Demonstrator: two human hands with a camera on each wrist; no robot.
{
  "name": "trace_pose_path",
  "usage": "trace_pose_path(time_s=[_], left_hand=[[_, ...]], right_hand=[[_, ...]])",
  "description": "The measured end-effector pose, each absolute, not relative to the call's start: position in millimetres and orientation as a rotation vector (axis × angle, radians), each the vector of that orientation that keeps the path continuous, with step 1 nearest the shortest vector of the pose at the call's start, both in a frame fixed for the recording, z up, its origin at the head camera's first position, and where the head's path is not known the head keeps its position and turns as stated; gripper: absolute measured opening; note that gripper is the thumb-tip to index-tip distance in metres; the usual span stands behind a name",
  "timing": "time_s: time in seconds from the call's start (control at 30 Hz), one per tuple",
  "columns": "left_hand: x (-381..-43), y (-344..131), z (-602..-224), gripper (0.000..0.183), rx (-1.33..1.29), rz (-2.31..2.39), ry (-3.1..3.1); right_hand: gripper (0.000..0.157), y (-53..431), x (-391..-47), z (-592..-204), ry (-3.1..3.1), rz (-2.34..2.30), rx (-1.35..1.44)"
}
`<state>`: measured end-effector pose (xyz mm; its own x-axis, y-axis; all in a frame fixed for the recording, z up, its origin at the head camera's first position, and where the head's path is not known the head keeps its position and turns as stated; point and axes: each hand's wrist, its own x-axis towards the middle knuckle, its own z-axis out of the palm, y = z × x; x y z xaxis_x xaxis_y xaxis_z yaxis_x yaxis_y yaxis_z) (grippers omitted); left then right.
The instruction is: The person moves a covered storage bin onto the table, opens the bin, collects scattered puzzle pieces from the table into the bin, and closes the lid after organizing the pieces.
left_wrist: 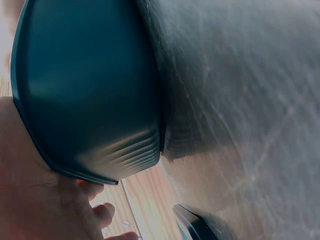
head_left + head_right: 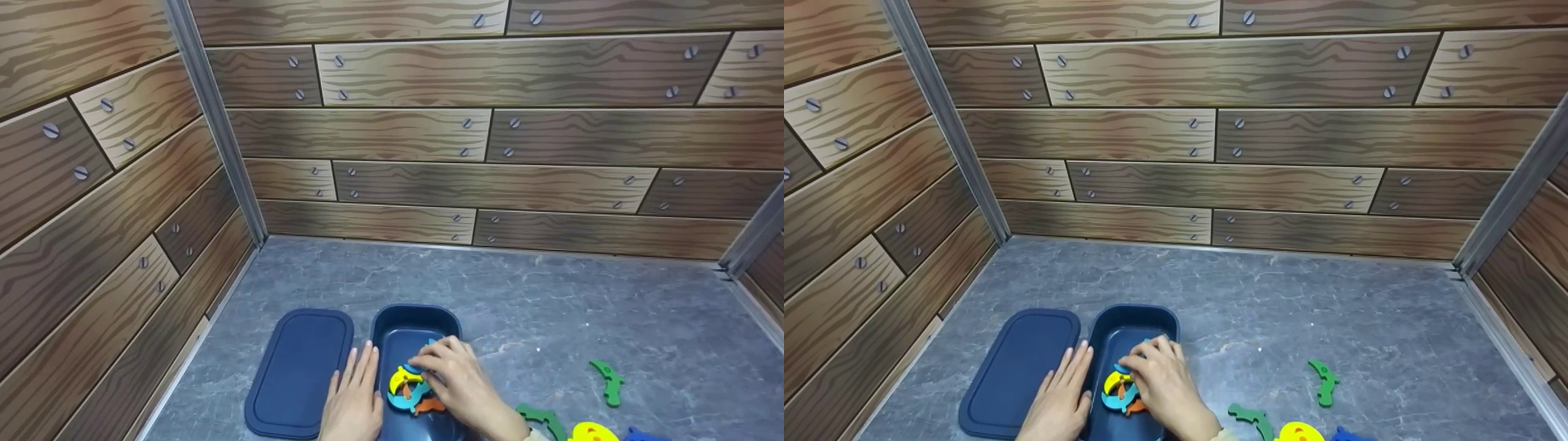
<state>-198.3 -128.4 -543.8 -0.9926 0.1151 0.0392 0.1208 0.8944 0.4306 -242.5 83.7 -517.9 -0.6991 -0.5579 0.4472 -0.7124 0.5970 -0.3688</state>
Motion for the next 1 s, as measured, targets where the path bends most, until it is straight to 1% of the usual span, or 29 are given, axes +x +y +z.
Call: trace_pose_path(time_s=[0.47, 0.73, 1.0], left_hand=[[-200.0, -129.7, -542.8, 0.063, -0.204, -0.666, -3.052], [-198.7, -129.8, -544.9, 0.063, -0.218, -0.670, -3.023], [-199.6, -128.3, -544.2, 0.064, -0.177, -0.677, -3.053]], right_hand=[[0.027, 77.5, -242.7, -522.4, -2.594, 0.785, 1.025], [0.039, 76.6, -238.2, -521.2, -2.584, 0.820, 1.056], [0.033, 92.8, -237.1, -516.3, -2.594, 0.881, 1.004]])
